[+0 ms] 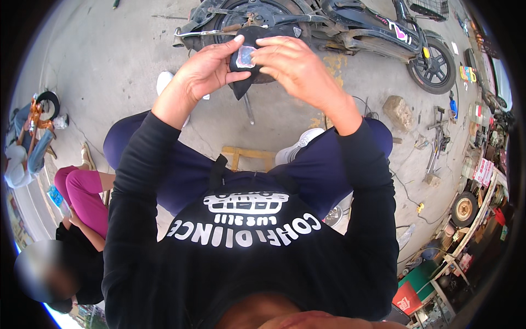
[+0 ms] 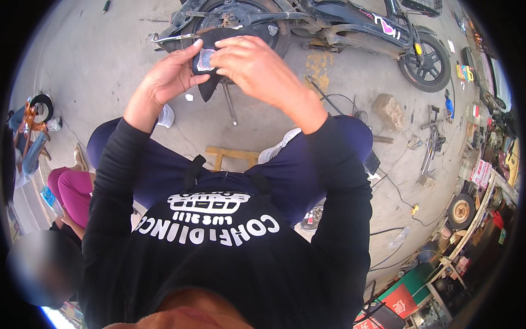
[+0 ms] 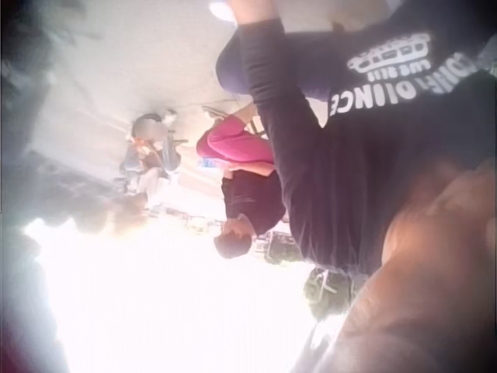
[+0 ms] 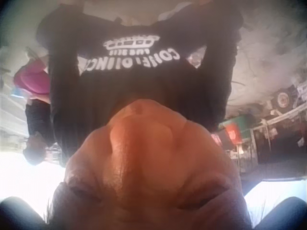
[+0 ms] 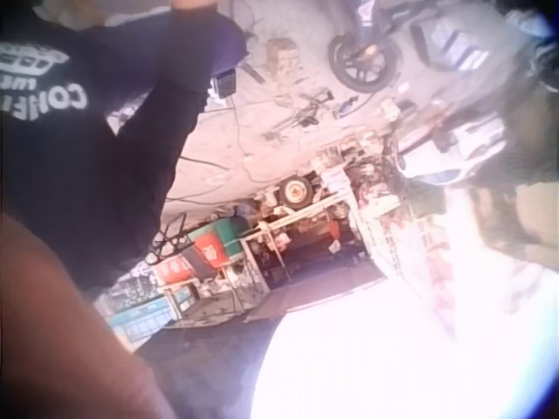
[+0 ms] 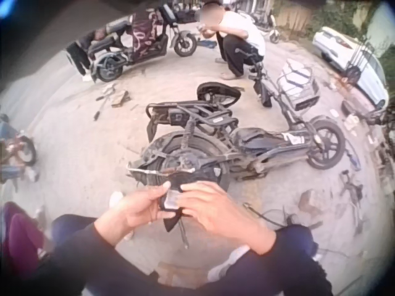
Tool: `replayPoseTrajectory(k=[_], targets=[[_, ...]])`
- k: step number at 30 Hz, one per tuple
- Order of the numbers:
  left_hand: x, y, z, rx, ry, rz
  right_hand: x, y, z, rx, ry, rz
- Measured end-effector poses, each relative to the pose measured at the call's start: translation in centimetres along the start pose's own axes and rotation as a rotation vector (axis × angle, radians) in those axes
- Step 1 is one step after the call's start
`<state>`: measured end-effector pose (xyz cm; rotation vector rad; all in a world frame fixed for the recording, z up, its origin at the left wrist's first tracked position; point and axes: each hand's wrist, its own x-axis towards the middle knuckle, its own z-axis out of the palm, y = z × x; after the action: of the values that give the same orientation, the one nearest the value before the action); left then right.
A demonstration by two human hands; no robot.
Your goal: The person scrapes a motorcycle inner tube with a red tool, applies a patch, and hammers it into place. The person then places the patched inner tube onto the tire.
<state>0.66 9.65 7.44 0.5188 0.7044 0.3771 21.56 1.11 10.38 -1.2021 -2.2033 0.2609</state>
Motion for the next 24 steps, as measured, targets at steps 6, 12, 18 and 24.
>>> replayPoseTrajectory(k=[6, 12, 18, 24], targets=[[0.6, -2.1, -0.6, 0.417, 0.112, 0.024, -4.2, 6.4, -7.0, 0.490, 0.555, 0.684], [1.4, -2.8, 1.4, 1.263, 0.302, 0.281, -18.8, 6.6, -19.6, 0.571, 1.113, 0.658], [4.0, -2.2, -1.9, 1.670, 0.339, 0.776, -45.2, 2.2, -18.6, 0.685, 1.952, 0.746], [5.0, -2.0, -4.1, 1.295, 0.321, 0.268, -57.9, 0.2, -5.8, 0.333, 1.691, 1.731]])
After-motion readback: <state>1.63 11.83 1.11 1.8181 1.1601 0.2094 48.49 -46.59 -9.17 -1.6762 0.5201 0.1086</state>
